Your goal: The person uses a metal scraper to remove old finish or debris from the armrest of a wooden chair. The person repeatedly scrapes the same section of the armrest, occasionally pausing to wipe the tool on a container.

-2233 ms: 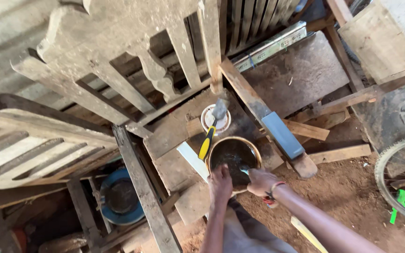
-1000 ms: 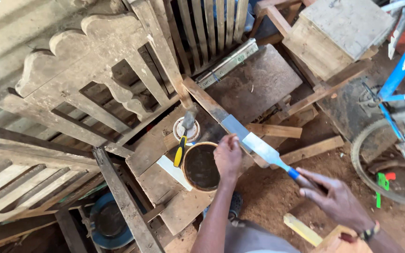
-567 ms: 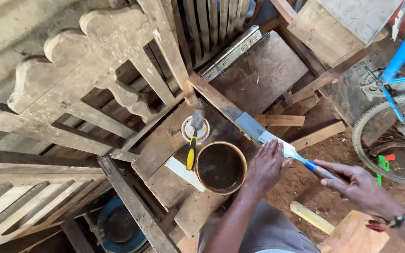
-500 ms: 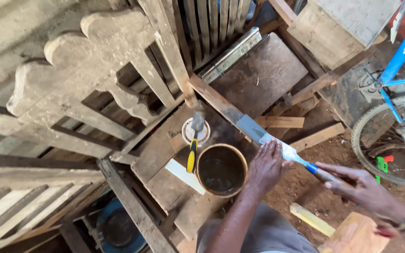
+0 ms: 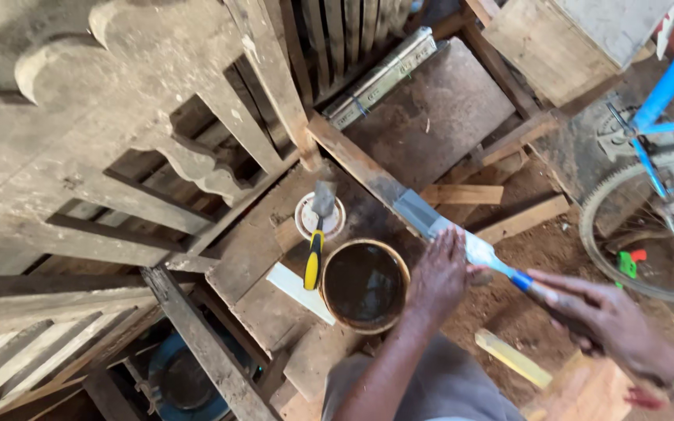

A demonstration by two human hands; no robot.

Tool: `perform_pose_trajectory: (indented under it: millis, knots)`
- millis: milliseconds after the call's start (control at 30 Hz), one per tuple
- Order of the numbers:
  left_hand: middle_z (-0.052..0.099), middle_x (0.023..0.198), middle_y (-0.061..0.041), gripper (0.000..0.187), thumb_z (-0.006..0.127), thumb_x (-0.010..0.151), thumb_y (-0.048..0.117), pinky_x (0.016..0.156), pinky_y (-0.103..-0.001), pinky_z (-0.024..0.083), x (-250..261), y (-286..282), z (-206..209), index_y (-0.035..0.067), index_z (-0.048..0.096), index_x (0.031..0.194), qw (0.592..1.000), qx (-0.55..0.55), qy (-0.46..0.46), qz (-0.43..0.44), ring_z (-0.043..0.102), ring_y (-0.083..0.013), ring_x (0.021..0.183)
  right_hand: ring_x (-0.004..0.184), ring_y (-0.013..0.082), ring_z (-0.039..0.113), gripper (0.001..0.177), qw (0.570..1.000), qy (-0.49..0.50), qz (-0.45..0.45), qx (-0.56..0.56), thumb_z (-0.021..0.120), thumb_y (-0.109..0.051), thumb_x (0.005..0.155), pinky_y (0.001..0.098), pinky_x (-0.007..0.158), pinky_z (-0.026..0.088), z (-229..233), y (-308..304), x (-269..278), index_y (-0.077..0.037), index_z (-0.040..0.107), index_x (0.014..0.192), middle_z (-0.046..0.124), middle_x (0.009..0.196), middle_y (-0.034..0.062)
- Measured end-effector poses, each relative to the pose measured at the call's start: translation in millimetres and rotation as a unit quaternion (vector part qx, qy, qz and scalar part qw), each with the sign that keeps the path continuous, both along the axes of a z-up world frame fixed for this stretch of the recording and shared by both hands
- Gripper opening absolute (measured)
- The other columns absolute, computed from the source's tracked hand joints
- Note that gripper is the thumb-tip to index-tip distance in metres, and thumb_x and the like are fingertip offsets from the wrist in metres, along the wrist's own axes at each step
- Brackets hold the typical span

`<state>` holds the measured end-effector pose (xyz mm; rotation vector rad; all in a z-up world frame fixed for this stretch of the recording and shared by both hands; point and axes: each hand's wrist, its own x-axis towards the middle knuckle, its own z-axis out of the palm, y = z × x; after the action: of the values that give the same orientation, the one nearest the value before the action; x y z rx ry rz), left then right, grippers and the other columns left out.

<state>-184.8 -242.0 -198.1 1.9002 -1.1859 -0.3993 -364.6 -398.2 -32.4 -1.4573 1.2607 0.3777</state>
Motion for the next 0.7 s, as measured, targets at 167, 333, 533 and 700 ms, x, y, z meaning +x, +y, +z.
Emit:
perform_pose_trajectory:
  millis: [167, 333, 533, 700]
  knots:
    - [0.046, 0.156, -0.033, 0.083, 0.047, 0.106, 0.054, 0.127, -0.050, 0.030, -53, 7, 21, -0.015, 0.041, 0.152, 1.000, 0.011, -0.024, -0.002, 0.041, -0.0425, 0.151, 0.053, 0.0173, 0.049, 0.046, 0.995, 0.064, 0.026, -0.075, 0.068, -0.025, 0.100, 0.0323, 0.044, 0.041, 3, 6, -44, -0.020, 0.068, 0.146, 0.058, 0.073, 0.0088]
    - [0.046, 0.157, -0.032, 0.083, 0.048, 0.104, 0.054, 0.120, -0.050, 0.031, 9, -7, -6, -0.012, 0.040, 0.153, 0.998, 0.020, -0.014, 0.053, 0.041, -0.0425, 0.148, 0.050, 0.0167, 0.049, 0.048, 0.998, 0.007, 0.042, -0.054, 0.067, -0.030, 0.099, 0.0319, 0.043, 0.041, -16, -12, 41, -0.023, 0.068, 0.146, 0.059, 0.071, 0.0075]
    - [0.047, 0.154, -0.031, 0.085, 0.044, 0.103, 0.056, 0.123, -0.047, 0.032, 47, -25, -48, -0.014, 0.042, 0.151, 0.996, 0.039, -0.062, 0.049, 0.043, -0.0407, 0.147, 0.045, 0.0172, 0.051, 0.051, 0.994, 0.022, 0.101, -0.043, 0.067, -0.034, 0.099, 0.0320, 0.040, 0.043, -21, -29, 63, -0.024, 0.067, 0.149, 0.062, 0.069, 0.0070]
    - [0.049, 0.154, -0.029, 0.066, 0.045, 0.106, 0.058, 0.126, -0.049, 0.031, -68, -7, 0, 0.002, 0.054, 0.139, 0.996, 0.052, -0.071, 0.013, 0.046, -0.0394, 0.147, 0.053, 0.0127, 0.055, 0.051, 0.997, -0.005, 0.057, -0.043, 0.066, -0.027, 0.094, 0.0273, 0.046, 0.044, -2, -8, -43, -0.012, 0.069, 0.143, 0.067, 0.077, 0.0052]
